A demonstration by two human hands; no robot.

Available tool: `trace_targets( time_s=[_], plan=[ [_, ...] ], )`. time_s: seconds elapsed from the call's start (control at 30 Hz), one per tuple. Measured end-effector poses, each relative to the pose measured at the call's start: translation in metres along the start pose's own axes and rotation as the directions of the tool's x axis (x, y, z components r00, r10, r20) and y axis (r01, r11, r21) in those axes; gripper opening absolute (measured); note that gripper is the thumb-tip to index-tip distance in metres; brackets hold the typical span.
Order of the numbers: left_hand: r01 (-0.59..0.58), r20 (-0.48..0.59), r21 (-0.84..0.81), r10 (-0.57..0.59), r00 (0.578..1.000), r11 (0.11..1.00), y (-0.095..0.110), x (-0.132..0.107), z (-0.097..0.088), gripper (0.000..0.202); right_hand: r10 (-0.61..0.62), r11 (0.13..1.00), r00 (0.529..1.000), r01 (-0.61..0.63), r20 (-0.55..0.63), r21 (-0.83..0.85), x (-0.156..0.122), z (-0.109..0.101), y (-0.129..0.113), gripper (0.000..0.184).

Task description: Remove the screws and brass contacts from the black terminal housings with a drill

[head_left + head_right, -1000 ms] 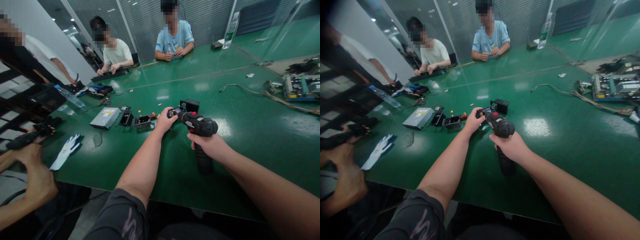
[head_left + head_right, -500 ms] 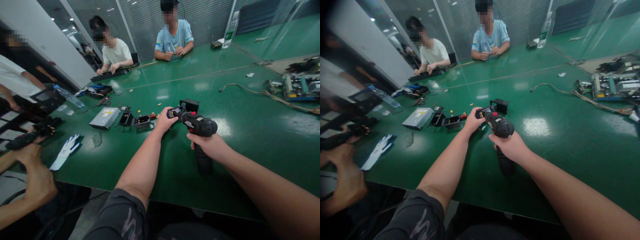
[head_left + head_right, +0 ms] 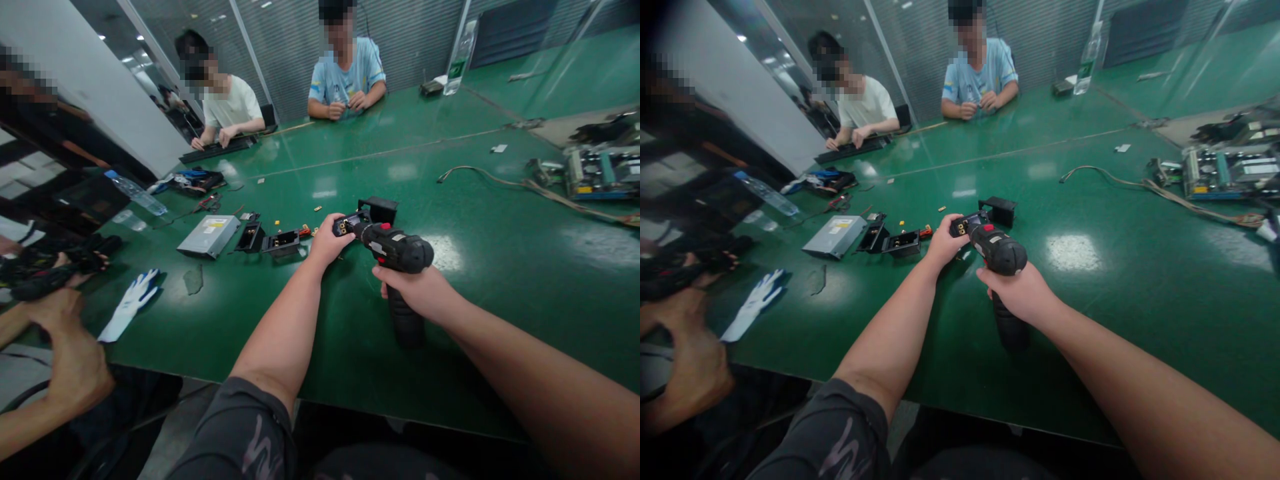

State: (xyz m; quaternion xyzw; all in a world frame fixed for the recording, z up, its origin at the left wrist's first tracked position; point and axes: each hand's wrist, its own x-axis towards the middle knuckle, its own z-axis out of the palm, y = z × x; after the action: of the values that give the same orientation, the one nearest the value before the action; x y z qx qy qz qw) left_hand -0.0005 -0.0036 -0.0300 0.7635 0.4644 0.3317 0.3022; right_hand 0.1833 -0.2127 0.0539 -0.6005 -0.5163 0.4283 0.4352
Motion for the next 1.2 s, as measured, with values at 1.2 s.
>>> trace_targets(
  time_s=[1.2],
  plan=[
    [-0.014, -0.001, -0.009, 0.014, 1.000, 1.000, -0.0005, 0.0000, 0.0007, 0.060, 0.046, 0.995, 0.998, -0.049, 0.030, 0.082, -0.0010, -0.0003, 0.0006, 0.031]
  ],
)
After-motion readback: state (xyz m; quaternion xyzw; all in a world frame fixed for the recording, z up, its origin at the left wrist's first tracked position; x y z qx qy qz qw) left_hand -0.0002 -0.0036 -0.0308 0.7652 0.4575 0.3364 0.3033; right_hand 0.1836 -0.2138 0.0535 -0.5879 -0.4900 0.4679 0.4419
